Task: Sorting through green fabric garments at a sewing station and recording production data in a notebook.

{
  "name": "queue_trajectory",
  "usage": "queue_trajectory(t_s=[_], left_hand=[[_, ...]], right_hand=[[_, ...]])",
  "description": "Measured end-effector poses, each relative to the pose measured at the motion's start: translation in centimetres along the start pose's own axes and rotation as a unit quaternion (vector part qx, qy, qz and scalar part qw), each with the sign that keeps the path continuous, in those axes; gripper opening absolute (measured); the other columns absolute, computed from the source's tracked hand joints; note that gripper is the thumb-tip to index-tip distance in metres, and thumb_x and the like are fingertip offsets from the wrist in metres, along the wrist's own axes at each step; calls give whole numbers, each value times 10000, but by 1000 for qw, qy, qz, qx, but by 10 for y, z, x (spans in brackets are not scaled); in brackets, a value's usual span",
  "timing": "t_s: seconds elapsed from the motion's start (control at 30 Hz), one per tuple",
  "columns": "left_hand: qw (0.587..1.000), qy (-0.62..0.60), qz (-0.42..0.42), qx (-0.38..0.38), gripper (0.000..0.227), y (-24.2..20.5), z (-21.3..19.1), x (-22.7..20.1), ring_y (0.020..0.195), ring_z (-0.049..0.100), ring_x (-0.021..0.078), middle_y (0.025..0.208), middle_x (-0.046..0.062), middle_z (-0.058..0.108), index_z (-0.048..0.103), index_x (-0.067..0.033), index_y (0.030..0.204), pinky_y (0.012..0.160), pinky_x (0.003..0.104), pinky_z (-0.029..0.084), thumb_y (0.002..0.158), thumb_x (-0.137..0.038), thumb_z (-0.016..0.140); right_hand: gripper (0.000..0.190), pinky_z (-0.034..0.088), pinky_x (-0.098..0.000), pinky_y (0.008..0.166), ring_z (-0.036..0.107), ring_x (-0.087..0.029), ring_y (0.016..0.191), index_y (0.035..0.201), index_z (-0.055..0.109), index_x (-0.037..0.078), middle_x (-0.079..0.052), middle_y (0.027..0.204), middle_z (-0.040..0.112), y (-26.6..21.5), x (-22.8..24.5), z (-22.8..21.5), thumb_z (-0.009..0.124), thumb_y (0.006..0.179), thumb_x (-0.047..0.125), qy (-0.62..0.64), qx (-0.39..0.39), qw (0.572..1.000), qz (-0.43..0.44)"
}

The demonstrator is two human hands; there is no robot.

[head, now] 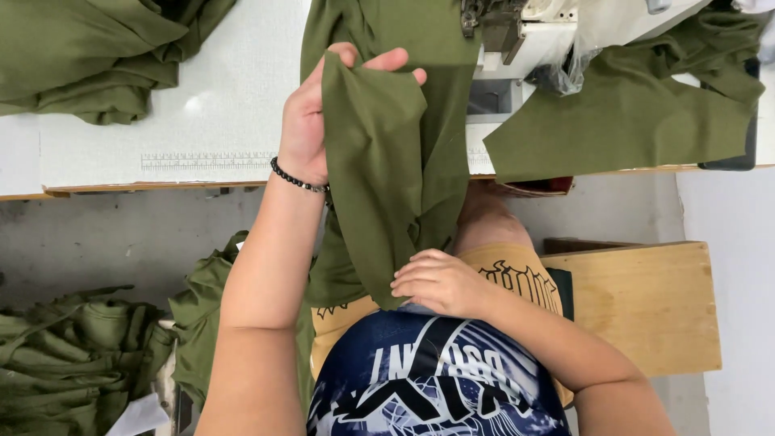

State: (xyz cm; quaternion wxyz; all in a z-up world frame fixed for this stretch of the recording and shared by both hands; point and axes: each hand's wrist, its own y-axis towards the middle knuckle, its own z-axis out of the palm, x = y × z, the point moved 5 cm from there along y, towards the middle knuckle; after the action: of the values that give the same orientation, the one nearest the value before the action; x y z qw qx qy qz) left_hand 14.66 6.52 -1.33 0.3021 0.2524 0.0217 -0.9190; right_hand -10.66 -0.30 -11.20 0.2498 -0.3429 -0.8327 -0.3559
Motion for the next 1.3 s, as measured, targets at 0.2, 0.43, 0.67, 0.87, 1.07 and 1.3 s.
queue_trajectory(t_s=[0.2,0.43,0.67,0.87,1.07,1.3], left_hand=[[1000,-1,-10,-27,101,-3,6,1,1392,525,545,1464,253,565,565,-147,1023,1055,569,516,1039,-79,492],[973,216,71,42,55,1,21,14,1362,556,437,1354,251,623,522,-152,1035,1229,554,411,1056,-156,472],[974,-15,-117,194,84,-42,54,78,1218,647,454,1319,466,549,479,38,1056,990,527,573,1040,-41,457],[993,1,-114,-40,507,-23,-36,92,1032,744,383,1430,389,529,487,24,1361,634,288,665,1100,-404,410],[976,96,-178,-79,511,-60,-64,122,888,770,369,1095,304,728,594,68,1295,744,515,659,1022,-362,632],[590,758,275,43,169,54,36,-12,921,672,292,993,106,720,686,-30,1023,822,397,504,1028,-194,726]], right_hand=[[198,544,-436,1024,731,-233,1092,1168,729,77,-66,1171,763,6,42,-24,717,971,90,36,-19,999,-32],[215,483,-437,1054,693,-233,1126,1187,727,89,-60,1179,753,0,32,-22,677,999,181,-25,23,999,21],[369,318,-587,1172,377,-483,1383,975,761,246,-227,1506,374,7,15,-89,785,827,583,-123,-281,949,73],[194,584,-449,893,733,-292,1024,1070,805,42,-162,1104,707,33,-7,-117,783,877,28,121,-305,939,105],[377,585,-483,896,732,-352,1028,1249,741,28,-209,1104,702,54,8,-112,754,872,17,97,-248,961,73],[558,570,-387,1020,695,-257,1171,1389,483,63,-172,1261,696,53,-52,-125,777,931,188,97,-357,873,318]])
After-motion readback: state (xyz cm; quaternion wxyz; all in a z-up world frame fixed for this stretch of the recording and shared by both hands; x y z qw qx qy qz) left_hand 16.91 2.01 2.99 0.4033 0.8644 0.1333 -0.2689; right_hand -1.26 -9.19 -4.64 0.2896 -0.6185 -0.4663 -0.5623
